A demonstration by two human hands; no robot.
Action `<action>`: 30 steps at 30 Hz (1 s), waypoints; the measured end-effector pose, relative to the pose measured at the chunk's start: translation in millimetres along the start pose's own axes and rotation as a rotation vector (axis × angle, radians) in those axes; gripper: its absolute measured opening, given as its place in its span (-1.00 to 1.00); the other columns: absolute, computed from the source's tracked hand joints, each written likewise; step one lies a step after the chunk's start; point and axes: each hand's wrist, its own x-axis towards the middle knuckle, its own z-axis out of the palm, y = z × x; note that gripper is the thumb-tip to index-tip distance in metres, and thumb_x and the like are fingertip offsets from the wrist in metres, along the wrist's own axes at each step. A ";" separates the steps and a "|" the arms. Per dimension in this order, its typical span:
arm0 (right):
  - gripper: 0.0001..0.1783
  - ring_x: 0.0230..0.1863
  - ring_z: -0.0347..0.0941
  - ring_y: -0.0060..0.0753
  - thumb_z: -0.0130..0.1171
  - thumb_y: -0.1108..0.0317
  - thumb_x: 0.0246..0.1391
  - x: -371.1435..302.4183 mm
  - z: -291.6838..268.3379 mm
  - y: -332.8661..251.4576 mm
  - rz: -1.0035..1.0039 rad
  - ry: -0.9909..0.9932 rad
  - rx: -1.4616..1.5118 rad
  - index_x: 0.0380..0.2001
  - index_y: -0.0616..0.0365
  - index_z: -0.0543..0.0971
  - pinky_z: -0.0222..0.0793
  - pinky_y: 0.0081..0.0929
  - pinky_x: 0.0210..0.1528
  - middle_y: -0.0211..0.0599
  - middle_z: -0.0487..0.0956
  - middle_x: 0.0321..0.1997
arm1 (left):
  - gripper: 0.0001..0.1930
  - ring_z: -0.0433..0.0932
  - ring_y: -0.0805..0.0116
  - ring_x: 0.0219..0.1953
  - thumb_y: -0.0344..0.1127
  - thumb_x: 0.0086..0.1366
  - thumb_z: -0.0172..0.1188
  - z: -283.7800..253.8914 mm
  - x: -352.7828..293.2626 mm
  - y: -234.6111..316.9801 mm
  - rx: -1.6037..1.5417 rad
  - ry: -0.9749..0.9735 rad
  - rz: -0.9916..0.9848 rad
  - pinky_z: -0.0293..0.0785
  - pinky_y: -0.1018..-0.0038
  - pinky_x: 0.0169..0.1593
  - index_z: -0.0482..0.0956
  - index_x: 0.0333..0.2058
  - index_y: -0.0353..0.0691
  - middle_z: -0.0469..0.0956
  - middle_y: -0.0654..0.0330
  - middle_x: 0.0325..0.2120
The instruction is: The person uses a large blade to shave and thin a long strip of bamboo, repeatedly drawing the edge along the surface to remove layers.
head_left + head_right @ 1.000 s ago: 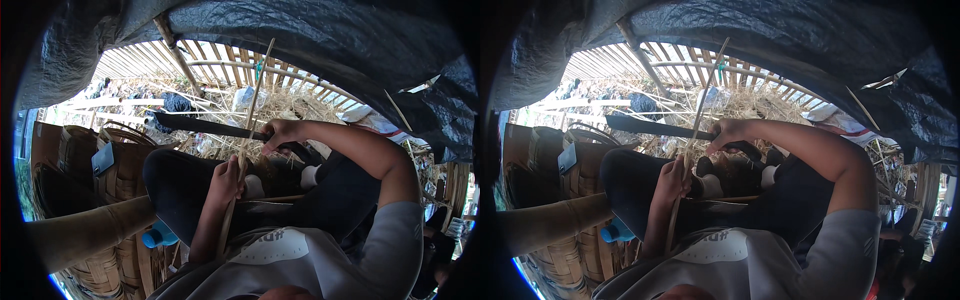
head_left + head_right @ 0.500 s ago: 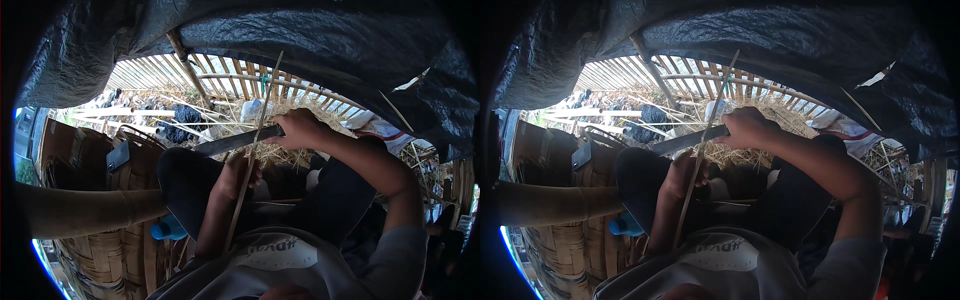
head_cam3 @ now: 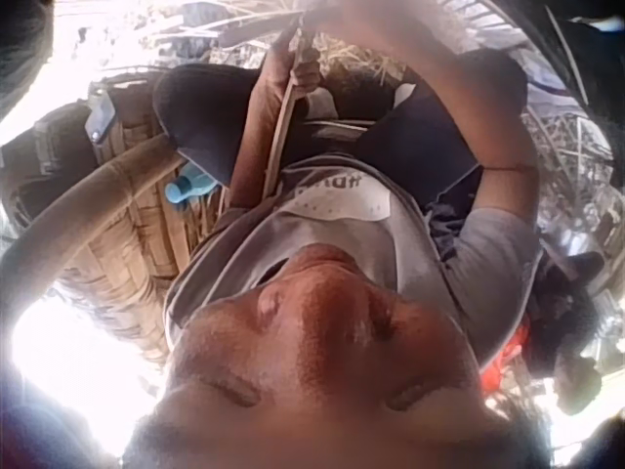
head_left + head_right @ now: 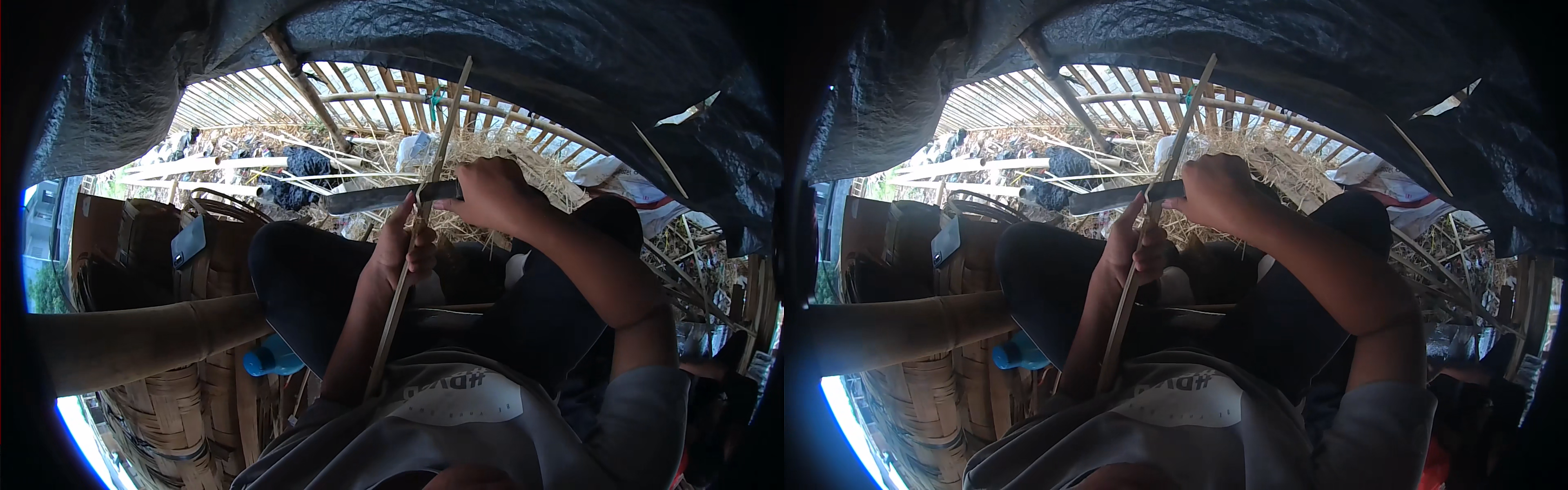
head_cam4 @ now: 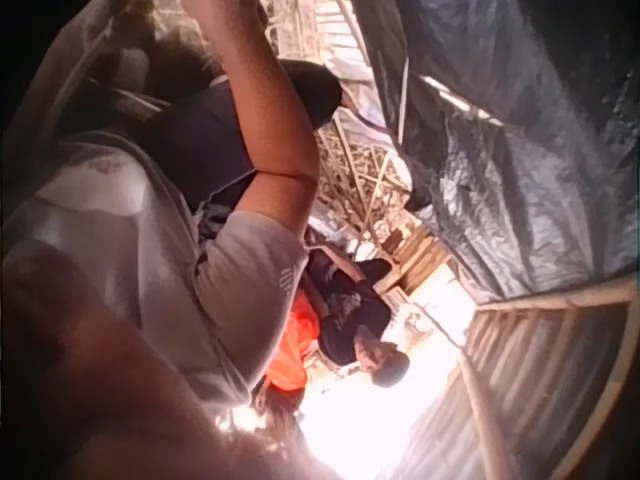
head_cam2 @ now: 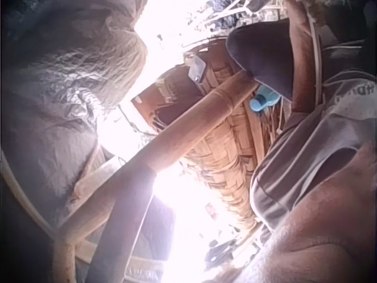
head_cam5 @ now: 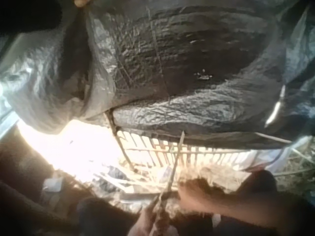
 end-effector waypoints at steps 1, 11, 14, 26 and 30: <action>-0.35 -0.36 0.63 -0.06 0.24 -0.22 0.05 0.4 0.4 0.9 -0.004 0.009 -0.008 -0.33 0.30 0.58 0.54 -0.17 -0.27 -0.07 0.61 -0.48 | -0.25 0.13 0.48 -0.92 0.54 0.19 -0.07 -0.2 2.2 0.3 -0.018 -0.013 -0.005 0.02 0.58 -0.83 0.31 -0.79 -0.03 0.16 0.34 -0.94; -0.41 -0.43 0.63 -0.08 0.30 -0.15 0.02 1.7 -2.1 3.5 -0.022 0.021 -0.001 -0.38 0.28 0.58 0.53 -0.19 -0.31 -0.10 0.60 -0.53 | -0.32 0.19 0.41 -0.89 0.35 0.25 -0.05 -0.5 6.5 3.1 -0.037 -0.025 -0.005 0.12 0.51 -0.81 0.39 -0.78 -0.13 0.24 0.26 -0.88; -0.42 -0.43 0.63 -0.08 0.32 -0.13 0.00 2.6 -0.8 3.3 -0.033 0.041 0.008 -0.39 0.28 0.58 0.53 -0.19 -0.30 -0.09 0.61 -0.53 | -0.36 0.20 0.41 -0.85 0.34 0.22 -0.03 -2.9 6.5 2.9 -0.019 -0.008 0.012 0.15 0.51 -0.76 0.40 -0.73 -0.13 0.24 0.27 -0.86; -0.41 -0.43 0.63 -0.09 0.35 -0.15 -0.04 0.6 -0.4 6.7 -0.046 0.033 0.006 -0.42 0.29 0.60 0.52 -0.18 -0.32 -0.09 0.61 -0.52 | -0.58 0.12 0.44 -0.84 0.10 0.17 -0.08 8.8 1.3 -2.7 0.096 0.098 0.111 0.11 0.50 -0.71 0.46 -0.54 -0.15 0.21 0.30 -0.85; -0.39 -0.40 0.63 -0.09 0.35 -0.17 -0.04 -0.9 -6.9 4.6 0.000 -0.057 0.033 -0.40 0.29 0.61 0.53 -0.19 -0.30 -0.09 0.61 -0.51 | -0.58 0.10 0.44 -0.83 0.07 0.16 -0.08 4.9 1.1 -1.8 0.104 -0.077 0.065 0.07 0.51 -0.70 0.51 -0.46 -0.20 0.20 0.31 -0.85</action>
